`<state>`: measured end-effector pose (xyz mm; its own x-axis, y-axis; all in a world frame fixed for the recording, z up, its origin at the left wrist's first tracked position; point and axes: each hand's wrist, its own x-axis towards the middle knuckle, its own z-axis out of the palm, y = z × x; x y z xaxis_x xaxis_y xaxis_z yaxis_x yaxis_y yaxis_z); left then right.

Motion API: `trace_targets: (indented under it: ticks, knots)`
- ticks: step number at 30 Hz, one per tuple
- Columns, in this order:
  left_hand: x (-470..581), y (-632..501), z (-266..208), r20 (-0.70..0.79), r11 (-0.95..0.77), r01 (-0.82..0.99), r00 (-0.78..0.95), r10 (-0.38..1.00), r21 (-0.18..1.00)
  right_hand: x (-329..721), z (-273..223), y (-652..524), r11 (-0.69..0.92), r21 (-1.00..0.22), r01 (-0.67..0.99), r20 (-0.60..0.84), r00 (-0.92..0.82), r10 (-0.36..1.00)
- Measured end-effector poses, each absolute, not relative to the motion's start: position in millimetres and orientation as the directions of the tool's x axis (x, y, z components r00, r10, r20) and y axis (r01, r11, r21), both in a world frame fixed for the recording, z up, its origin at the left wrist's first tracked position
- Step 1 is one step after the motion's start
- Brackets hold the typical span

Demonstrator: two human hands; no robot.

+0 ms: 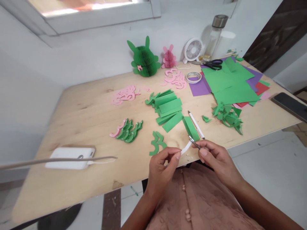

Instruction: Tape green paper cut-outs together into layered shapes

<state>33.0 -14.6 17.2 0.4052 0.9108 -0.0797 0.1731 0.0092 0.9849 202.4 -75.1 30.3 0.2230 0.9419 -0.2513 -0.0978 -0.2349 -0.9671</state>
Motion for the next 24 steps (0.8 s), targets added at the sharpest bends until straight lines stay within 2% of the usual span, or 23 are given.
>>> trace_targets:
  ticks: [12, 24]
  knots:
    - [31.8, -14.4, 20.2, -0.047, -0.032, 0.185, 0.407, 0.912, 0.982, 202.2, 31.5, -76.6, -0.24, -0.967, -0.089, -0.255, 0.24, 0.937]
    - [34.3, -13.7, 21.7, -0.074, -0.013, 0.211, 0.398, 0.915, 0.977, 202.6, 31.5, -74.8, -0.239, -0.967, -0.091, -0.253, 0.201, 0.947]
